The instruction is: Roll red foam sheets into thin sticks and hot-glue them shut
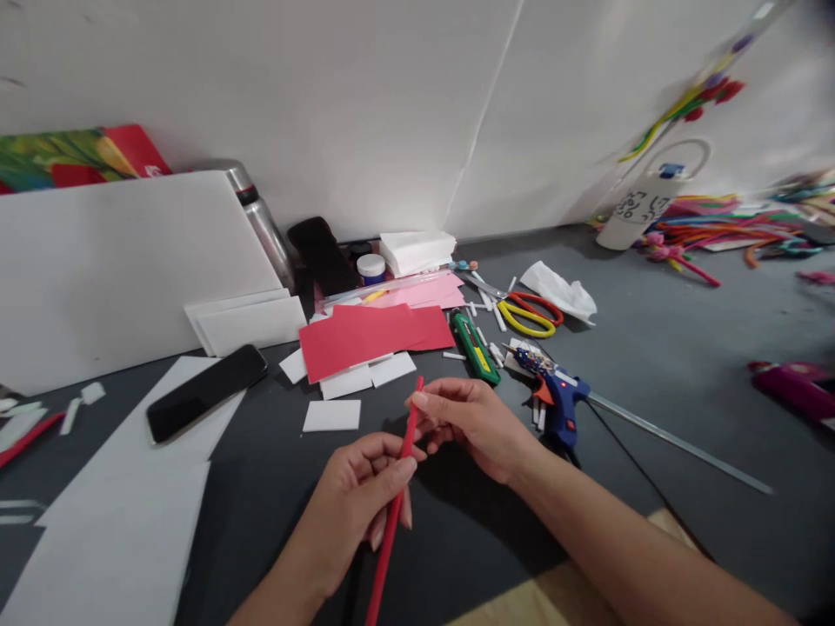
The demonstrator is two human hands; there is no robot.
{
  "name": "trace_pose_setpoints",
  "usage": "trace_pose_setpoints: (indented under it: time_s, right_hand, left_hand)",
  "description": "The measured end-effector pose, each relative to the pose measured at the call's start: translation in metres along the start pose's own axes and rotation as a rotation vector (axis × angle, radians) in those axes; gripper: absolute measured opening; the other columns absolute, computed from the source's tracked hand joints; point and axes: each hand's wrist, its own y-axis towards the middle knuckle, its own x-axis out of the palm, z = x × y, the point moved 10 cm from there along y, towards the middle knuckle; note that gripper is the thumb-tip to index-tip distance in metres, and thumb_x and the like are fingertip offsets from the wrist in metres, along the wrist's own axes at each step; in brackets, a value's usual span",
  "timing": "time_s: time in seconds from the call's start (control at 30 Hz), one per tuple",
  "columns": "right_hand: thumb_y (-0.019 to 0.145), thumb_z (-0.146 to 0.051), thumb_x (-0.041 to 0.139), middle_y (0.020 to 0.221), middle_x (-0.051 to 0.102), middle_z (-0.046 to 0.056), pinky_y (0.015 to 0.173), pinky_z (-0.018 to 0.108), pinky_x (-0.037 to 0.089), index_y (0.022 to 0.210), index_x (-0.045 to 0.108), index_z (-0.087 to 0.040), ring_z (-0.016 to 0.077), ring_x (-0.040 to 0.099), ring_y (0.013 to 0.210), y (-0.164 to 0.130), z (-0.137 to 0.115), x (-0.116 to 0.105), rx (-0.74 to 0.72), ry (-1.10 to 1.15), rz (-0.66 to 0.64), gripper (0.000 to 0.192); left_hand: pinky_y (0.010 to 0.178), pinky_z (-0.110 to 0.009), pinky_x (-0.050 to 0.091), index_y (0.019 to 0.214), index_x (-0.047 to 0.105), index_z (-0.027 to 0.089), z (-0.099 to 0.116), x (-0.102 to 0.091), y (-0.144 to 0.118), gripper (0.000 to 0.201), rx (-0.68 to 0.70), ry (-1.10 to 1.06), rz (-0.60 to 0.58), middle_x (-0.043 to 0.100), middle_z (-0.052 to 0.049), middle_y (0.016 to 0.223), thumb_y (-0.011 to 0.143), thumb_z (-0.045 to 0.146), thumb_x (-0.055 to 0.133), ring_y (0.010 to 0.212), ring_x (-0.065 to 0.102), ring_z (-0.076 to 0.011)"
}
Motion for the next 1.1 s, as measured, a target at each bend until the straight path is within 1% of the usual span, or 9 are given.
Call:
trace_pose_setpoints:
  time_s: [0.07, 0.17, 0.4, 0.5, 0.57, 0.7, 0.83, 1.0, 1.1]
  right_hand:
    - [0.073, -0.039, 0.084, 0.071, 0.072, 0.004, 0.054, 0.022, 0.053, 0.083, 0.073, -0.014, 0.0124, 0.066, 0.060, 0.000, 0.001, -0.002, 0.005, -0.036, 0.015, 0.029]
    - [0.071, -0.038, 0.086, 0.072, 0.072, 0.004, 0.052, 0.020, 0.052, 0.084, 0.075, -0.014, 0.0122, 0.066, 0.060, 0.000, -0.002, -0.005, -0.010, -0.043, 0.038, 0.029]
    - [0.067, -0.037, 0.087, 0.077, 0.075, 0.007, 0.046, 0.017, 0.048, 0.080, 0.074, -0.015, 0.0138, 0.069, 0.065, 0.000, -0.024, -0.034, -0.084, -0.004, 0.201, 0.030]
    - [0.064, -0.037, 0.089, 0.077, 0.075, 0.008, 0.046, 0.017, 0.048, 0.081, 0.074, -0.014, 0.0143, 0.069, 0.065, 0.000, -0.029, -0.043, -0.093, 0.008, 0.257, 0.032]
    - [0.064, -0.036, 0.089, 0.076, 0.075, 0.008, 0.046, 0.017, 0.049, 0.081, 0.074, -0.014, 0.0145, 0.069, 0.064, 0.000, -0.030, -0.046, -0.097, 0.018, 0.281, 0.031]
    - [0.064, -0.033, 0.089, 0.075, 0.075, 0.008, 0.046, 0.018, 0.049, 0.079, 0.074, -0.014, 0.0144, 0.069, 0.063, -0.001, -0.031, -0.044, -0.108, 0.032, 0.279, 0.028]
    - [0.066, -0.033, 0.089, 0.078, 0.076, 0.008, 0.047, 0.017, 0.049, 0.081, 0.075, -0.014, 0.0142, 0.069, 0.064, 0.000, -0.029, -0.042, -0.096, 0.045, 0.251, 0.028]
    - [0.067, -0.033, 0.088, 0.080, 0.076, 0.009, 0.047, 0.016, 0.049, 0.082, 0.075, -0.014, 0.0132, 0.069, 0.065, 0.002, -0.026, -0.043, -0.083, 0.058, 0.230, 0.028]
    - [0.068, -0.033, 0.088, 0.079, 0.076, 0.008, 0.048, 0.016, 0.048, 0.083, 0.075, -0.014, 0.0136, 0.070, 0.066, 0.002, -0.029, -0.041, -0.101, 0.071, 0.211, 0.028]
  left_hand:
    - [0.034, -0.013, 0.026, 0.096, 0.067, 0.013, 0.003, -0.004, 0.001, 0.038, 0.036, 0.098, 0.054, 0.063, 0.002, 0.052, 0.082, 0.048, 0.071, 0.031, 0.038, -0.0023]
    - [0.034, -0.015, 0.030, 0.098, 0.067, 0.013, 0.001, -0.006, 0.001, 0.042, 0.040, 0.184, 0.076, 0.063, 0.002, 0.051, 0.083, 0.052, 0.068, 0.031, 0.041, -0.0045]
    - [0.028, -0.016, 0.024, 0.117, 0.064, 0.011, -0.010, -0.001, -0.001, 0.058, -0.055, 0.020, -0.007, 0.067, -0.002, 0.054, 0.092, 0.061, 0.050, 0.029, 0.049, -0.0091]
    - [0.030, -0.017, 0.029, 0.117, 0.063, 0.010, -0.009, 0.000, 0.000, 0.058, -0.041, 0.038, -0.022, 0.067, -0.003, 0.055, 0.093, 0.060, 0.048, 0.030, 0.049, -0.0093]
    - [0.031, -0.017, 0.026, 0.118, 0.063, 0.010, -0.009, -0.002, 0.000, 0.057, -0.025, 0.115, -0.007, 0.065, -0.001, 0.051, 0.092, 0.059, 0.051, 0.028, 0.043, -0.0076]
    - [0.036, -0.018, 0.024, 0.120, 0.062, 0.010, -0.002, -0.003, -0.002, 0.056, 0.058, 0.362, 0.055, 0.046, 0.008, 0.039, 0.094, 0.058, 0.050, 0.031, 0.033, -0.0070]
    - [0.041, -0.020, 0.022, 0.124, 0.060, 0.009, 0.004, 0.005, -0.008, 0.058, 0.080, 0.375, 0.028, 0.035, 0.011, 0.045, 0.096, 0.058, 0.044, 0.039, 0.031, -0.0076]
    - [0.039, -0.018, 0.022, 0.123, 0.060, 0.008, 0.007, 0.008, -0.008, 0.060, 0.044, 0.317, -0.013, 0.036, 0.012, 0.042, 0.095, 0.058, 0.044, 0.036, 0.027, -0.0063]
    - [0.034, -0.017, 0.025, 0.125, 0.059, 0.009, 0.001, 0.004, -0.006, 0.061, 0.015, 0.293, -0.015, 0.042, 0.010, 0.040, 0.096, 0.060, 0.041, 0.029, 0.028, -0.0064]
